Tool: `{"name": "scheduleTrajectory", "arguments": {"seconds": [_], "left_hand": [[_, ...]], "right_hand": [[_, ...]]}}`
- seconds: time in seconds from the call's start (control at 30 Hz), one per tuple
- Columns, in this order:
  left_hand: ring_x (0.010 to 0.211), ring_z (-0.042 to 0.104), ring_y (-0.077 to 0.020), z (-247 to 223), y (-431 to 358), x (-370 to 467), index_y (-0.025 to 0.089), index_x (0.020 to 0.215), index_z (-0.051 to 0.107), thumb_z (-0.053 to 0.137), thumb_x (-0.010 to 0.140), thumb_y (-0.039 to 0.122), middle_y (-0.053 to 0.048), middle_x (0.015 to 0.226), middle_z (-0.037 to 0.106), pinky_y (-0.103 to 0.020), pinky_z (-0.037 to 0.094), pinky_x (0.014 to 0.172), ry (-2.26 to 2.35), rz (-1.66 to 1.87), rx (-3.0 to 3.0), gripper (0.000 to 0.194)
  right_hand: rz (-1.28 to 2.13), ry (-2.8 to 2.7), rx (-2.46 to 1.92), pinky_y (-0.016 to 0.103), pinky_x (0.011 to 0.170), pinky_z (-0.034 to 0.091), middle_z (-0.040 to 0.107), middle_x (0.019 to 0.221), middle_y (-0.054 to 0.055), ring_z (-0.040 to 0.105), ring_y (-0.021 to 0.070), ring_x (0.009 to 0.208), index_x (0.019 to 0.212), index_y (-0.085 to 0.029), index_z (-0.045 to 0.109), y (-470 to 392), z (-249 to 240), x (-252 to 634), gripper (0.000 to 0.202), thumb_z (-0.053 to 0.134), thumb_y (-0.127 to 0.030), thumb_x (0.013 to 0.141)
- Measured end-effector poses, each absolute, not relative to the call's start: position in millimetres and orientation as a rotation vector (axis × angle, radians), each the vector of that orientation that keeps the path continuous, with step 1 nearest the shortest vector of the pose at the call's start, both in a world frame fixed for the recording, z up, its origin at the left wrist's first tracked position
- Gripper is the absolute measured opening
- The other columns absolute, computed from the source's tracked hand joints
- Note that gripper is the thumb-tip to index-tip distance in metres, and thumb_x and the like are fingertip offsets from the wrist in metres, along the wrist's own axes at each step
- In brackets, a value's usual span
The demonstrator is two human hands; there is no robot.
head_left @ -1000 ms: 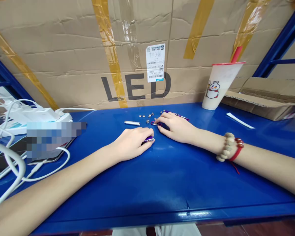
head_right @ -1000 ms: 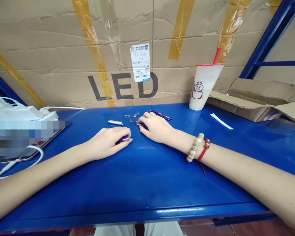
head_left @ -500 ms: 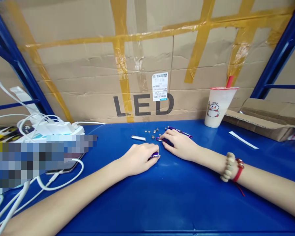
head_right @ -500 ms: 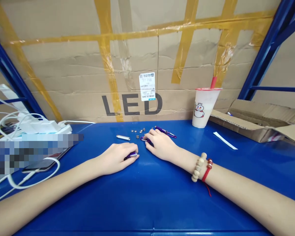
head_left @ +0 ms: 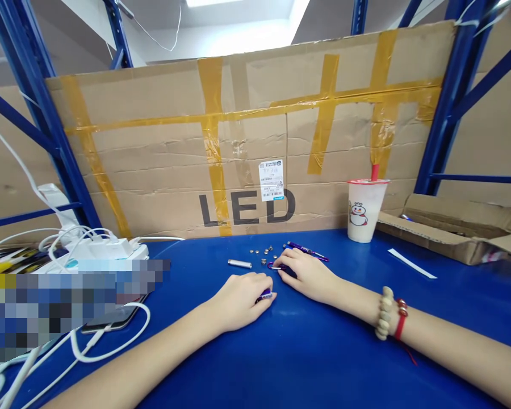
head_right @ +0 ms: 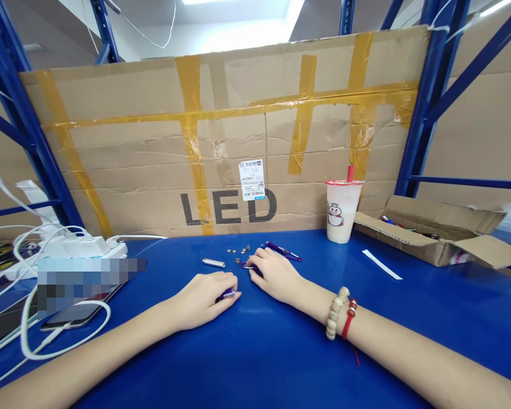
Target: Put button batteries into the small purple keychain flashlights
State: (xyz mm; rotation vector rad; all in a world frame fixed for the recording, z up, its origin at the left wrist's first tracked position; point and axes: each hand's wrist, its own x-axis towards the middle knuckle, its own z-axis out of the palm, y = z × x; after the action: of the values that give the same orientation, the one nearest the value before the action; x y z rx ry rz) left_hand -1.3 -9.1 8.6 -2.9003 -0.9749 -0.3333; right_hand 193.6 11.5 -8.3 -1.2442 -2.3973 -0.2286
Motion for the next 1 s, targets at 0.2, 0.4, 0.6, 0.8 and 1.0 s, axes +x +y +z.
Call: {"name": "scheduleTrajectory", "arguments": {"seconds": [0.2,0.4,0.6,0.8,1.0], "left_hand": [[0.070,0.051,-0.0132,6.3,-7.6,0.2,0.017,0.077,0.045,0.028,0.091,0.041,-0.001,0.079,0.056,-0.023,0.032,0.057,-0.996,-0.343,-2.894,0.033],[0.069,0.050,-0.0117,6.1,-5.4,-1.0,0.018,0.080,0.044,0.030,0.091,0.043,0.001,0.080,0.055,-0.022,0.032,0.059,-1.026,-0.395,-2.964,0.031],[0.073,0.050,-0.0123,3.1,-3.1,-1.9,0.018,0.080,0.045,0.031,0.090,0.044,0.001,0.080,0.054,-0.021,0.031,0.059,-0.991,-0.363,-2.962,0.031],[0.068,0.047,-0.0102,8.2,-3.7,-3.0,0.018,0.078,0.043,0.035,0.089,0.042,0.003,0.077,0.051,-0.020,0.029,0.059,-0.969,-0.400,-3.060,0.028],[0.065,0.041,-0.0076,9.6,-4.2,-4.2,0.017,0.075,0.040,0.047,0.085,0.039,0.005,0.073,0.046,-0.017,0.029,0.059,-0.782,-0.581,-3.220,0.025]], "right_hand": [[-0.143,-2.364,-1.245,0.028,0.076,0.044,0.057,0.088,0.004,0.053,0.0159,0.085,0.088,-0.017,0.061,14.2,-8.2,195.2,0.016,0.047,-0.026,0.084],[-0.113,-2.346,-1.255,0.027,0.072,0.044,0.058,0.085,0.004,0.054,0.0154,0.082,0.082,-0.018,0.060,16.2,-9.2,196.6,0.017,0.048,-0.030,0.085],[-0.239,-2.314,-1.316,0.040,0.089,0.037,0.055,0.110,0.006,0.048,0.0212,0.103,0.106,-0.020,0.056,14.4,-10.5,194.1,0.026,0.045,-0.031,0.085],[-0.132,-2.407,-1.422,0.047,0.099,0.027,0.041,0.132,0.008,0.032,0.0254,0.124,0.126,-0.018,0.045,16.1,-14.1,196.0,0.046,0.036,-0.042,0.088],[-0.102,-2.433,-1.343,0.043,0.100,0.027,0.045,0.129,0.006,0.035,0.0220,0.122,0.124,-0.017,0.047,20.0,-16.3,197.6,0.045,0.035,-0.041,0.088]]}}
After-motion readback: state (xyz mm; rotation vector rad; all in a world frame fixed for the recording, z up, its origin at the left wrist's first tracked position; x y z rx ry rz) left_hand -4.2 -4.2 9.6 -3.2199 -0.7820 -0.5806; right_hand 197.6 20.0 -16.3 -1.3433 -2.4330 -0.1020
